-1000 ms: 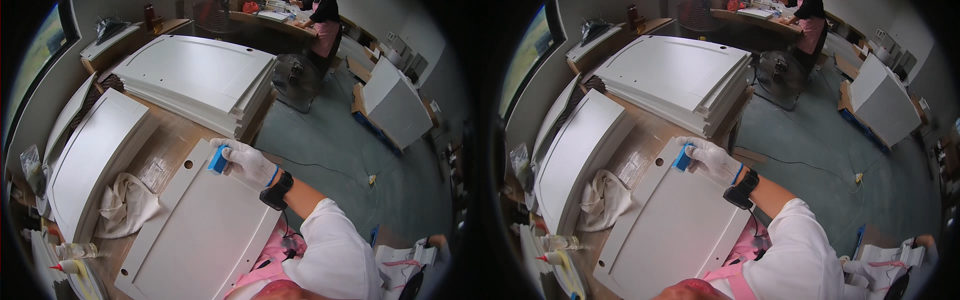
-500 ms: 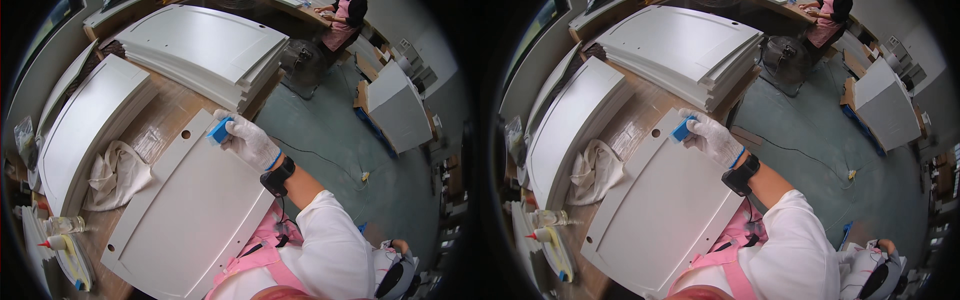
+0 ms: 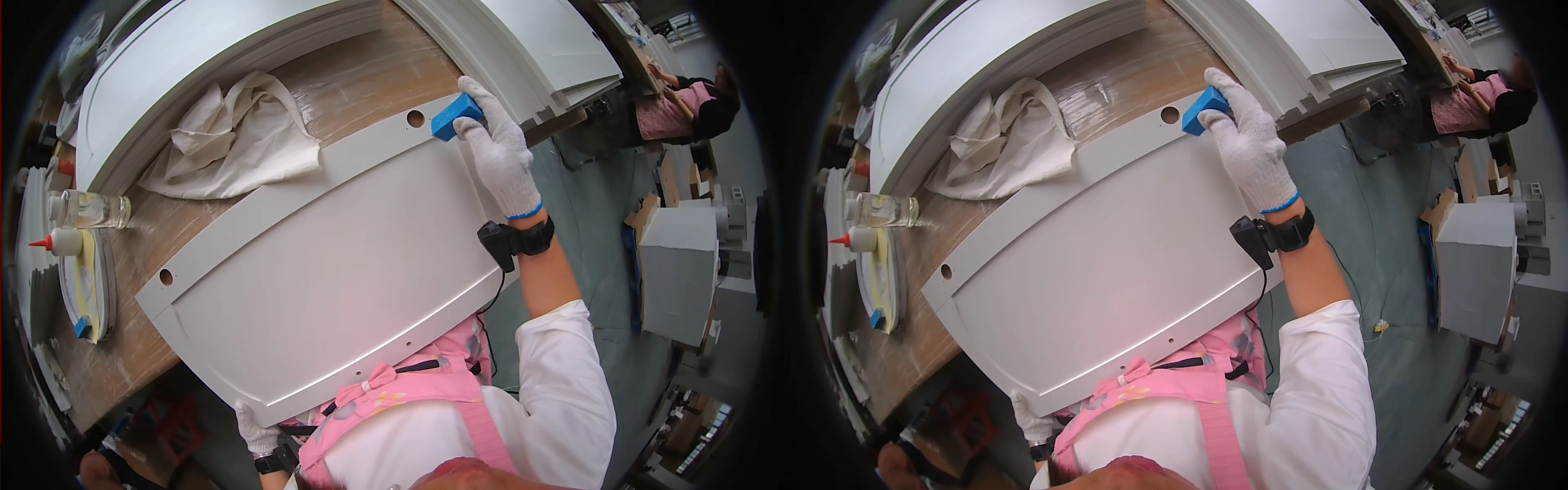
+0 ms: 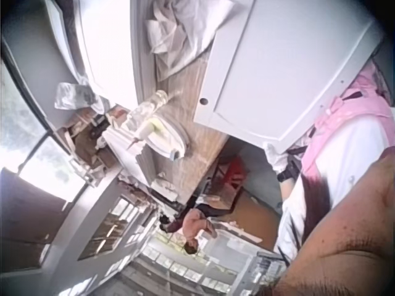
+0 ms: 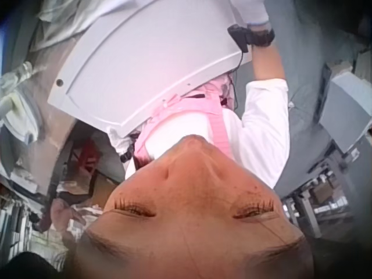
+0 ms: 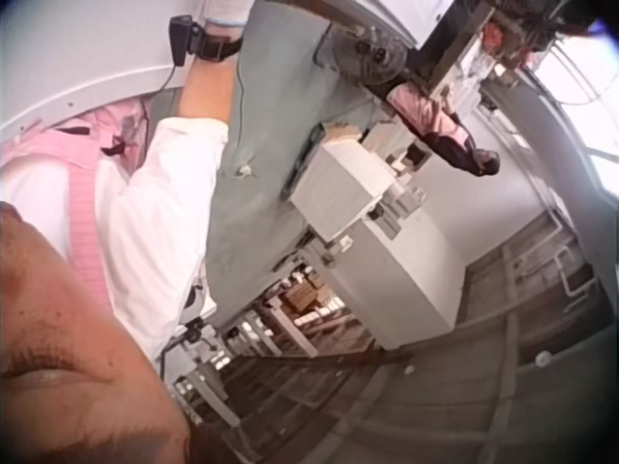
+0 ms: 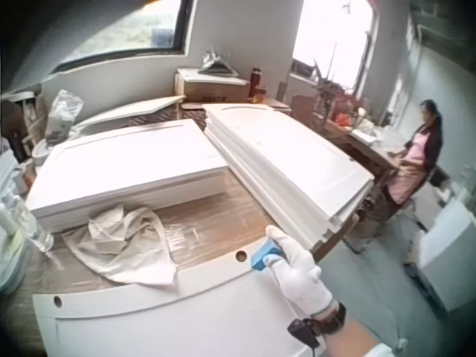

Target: Cleaning and repairing the edges and surface of a white cabinet door using a blade, cloth, and sanding block.

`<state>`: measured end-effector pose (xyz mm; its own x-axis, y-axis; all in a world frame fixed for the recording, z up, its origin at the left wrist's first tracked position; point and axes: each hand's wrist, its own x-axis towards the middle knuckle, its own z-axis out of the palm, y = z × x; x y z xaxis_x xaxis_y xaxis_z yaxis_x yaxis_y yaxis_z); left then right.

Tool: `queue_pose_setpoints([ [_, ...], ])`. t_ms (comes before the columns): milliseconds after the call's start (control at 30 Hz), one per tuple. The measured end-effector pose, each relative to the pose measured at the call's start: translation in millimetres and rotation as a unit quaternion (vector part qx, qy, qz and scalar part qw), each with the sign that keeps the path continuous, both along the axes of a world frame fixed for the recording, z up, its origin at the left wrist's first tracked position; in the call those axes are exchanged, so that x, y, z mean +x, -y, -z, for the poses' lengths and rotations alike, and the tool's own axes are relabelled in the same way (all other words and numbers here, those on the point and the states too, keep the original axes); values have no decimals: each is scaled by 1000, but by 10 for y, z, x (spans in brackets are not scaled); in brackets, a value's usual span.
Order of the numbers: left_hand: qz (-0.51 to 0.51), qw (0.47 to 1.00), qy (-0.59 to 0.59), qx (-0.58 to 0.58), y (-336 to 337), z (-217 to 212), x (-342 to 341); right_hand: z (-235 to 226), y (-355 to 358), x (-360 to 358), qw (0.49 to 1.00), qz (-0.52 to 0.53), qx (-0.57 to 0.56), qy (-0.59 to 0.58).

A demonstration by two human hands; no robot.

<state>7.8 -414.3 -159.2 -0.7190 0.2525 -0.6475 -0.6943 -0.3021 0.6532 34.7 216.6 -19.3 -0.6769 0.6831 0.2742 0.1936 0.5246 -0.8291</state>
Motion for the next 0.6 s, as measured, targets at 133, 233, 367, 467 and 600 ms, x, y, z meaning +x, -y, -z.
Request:
queue_pose_setpoints([
  [133,-12,1000,14,-2,43,18,26,-81,-24,-153,998,-54,21,2],
  [233,-13,999,35,23,25,22,6,-93,-47,-230,995,-79,56,20],
  [367,-10,999,33,36,1,-13,9,-116,-130,-232,998,-1,-54,-24],
  [467,-9,1000,23,10,45,9,13,-34,-162,-191,973,23,-209,-93],
  [600,-11,999,35,18,82,41,0,151,-144,-150,901,-20,-381,-208],
])
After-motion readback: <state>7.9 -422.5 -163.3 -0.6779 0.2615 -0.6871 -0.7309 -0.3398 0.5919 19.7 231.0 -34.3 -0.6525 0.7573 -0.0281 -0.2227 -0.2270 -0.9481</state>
